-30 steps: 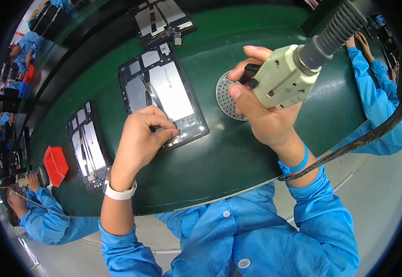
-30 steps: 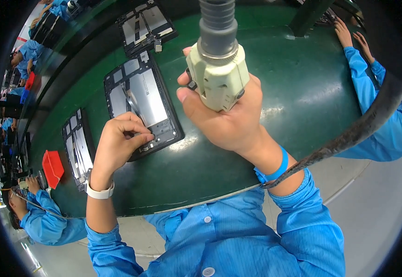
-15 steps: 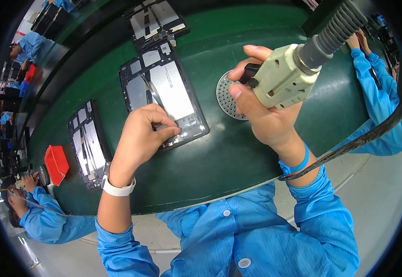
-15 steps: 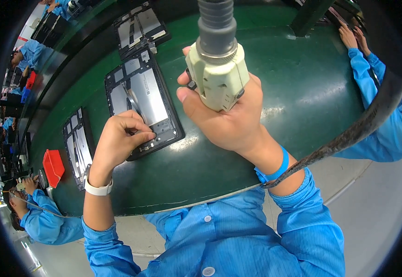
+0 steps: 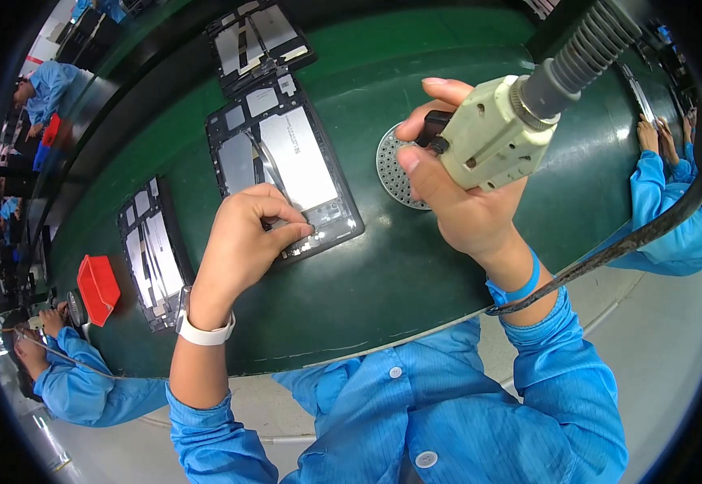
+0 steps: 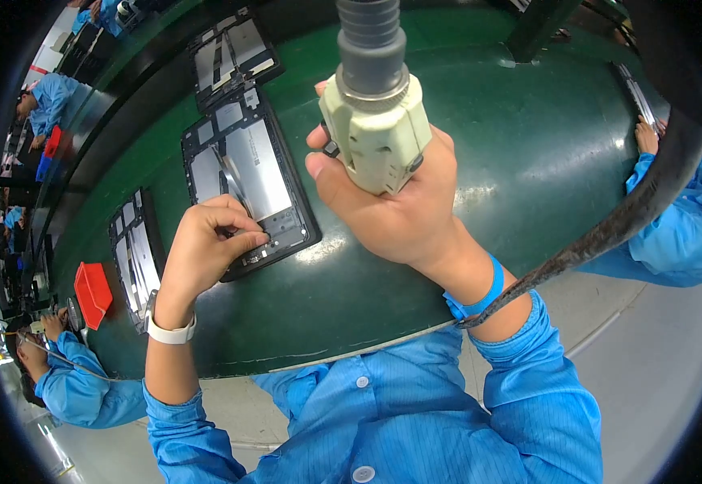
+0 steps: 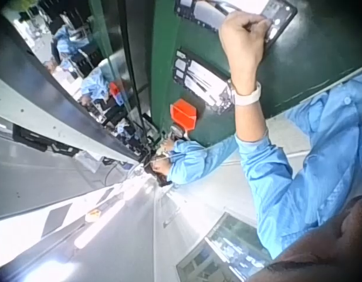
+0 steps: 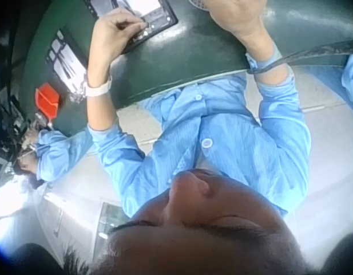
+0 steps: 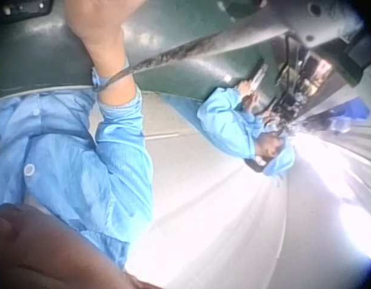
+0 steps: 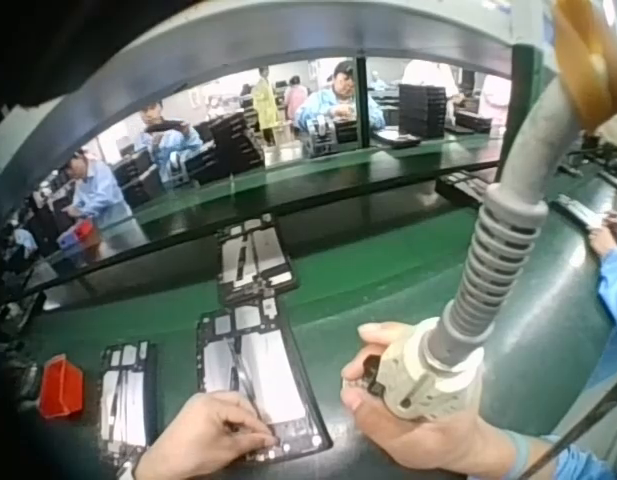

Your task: The person assembles internal electronic components into tablet-sized screen panels by hand, securing them with screws using an electric screwdriver.

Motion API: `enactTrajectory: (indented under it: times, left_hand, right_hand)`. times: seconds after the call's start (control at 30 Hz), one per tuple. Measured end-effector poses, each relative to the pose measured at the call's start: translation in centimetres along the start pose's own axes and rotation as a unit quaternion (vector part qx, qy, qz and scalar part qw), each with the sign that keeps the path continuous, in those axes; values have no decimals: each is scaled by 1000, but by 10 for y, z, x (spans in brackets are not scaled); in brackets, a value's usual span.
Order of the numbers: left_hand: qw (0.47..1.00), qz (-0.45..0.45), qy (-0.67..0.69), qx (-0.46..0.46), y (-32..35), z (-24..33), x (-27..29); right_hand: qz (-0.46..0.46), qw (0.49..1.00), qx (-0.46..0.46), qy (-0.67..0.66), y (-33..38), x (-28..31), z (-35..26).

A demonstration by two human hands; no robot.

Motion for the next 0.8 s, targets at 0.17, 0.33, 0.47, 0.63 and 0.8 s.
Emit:
enactTrajectory:
  times: [0.17,0.33,0.47,0.63,0.8]
  left_hand:
    - [1000,-4,-8,1,-1,1,1]
    - [998,-50,-42,-24,-7,0,6]
    - [993,-86,-49,-64,-12,5,11]
    - [956,-97,-196,-196,-12,21,11]
    - [986,-84,-42,-140,-7,2,11]
  right_hand:
    - [-2,1000,1,0,0,-1,0]
    - [-3,1000,10,-3,1,-1,2]
    - [-4,1000,9,-3,1,-2,2]
    - [2,1000,2,11,2,-2,1]
    - [2,1000,-3,0,2,-1,-3]
Point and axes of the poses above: each hand's wrist, its own y-axis away from the middle knuckle, its own x-axis out of the back of the hand, z = x × y, the point moved 2 cm from there along -y, towards the middle knuckle, and after that the axes turned 5 degrees about -x, right-handed, at the moved point
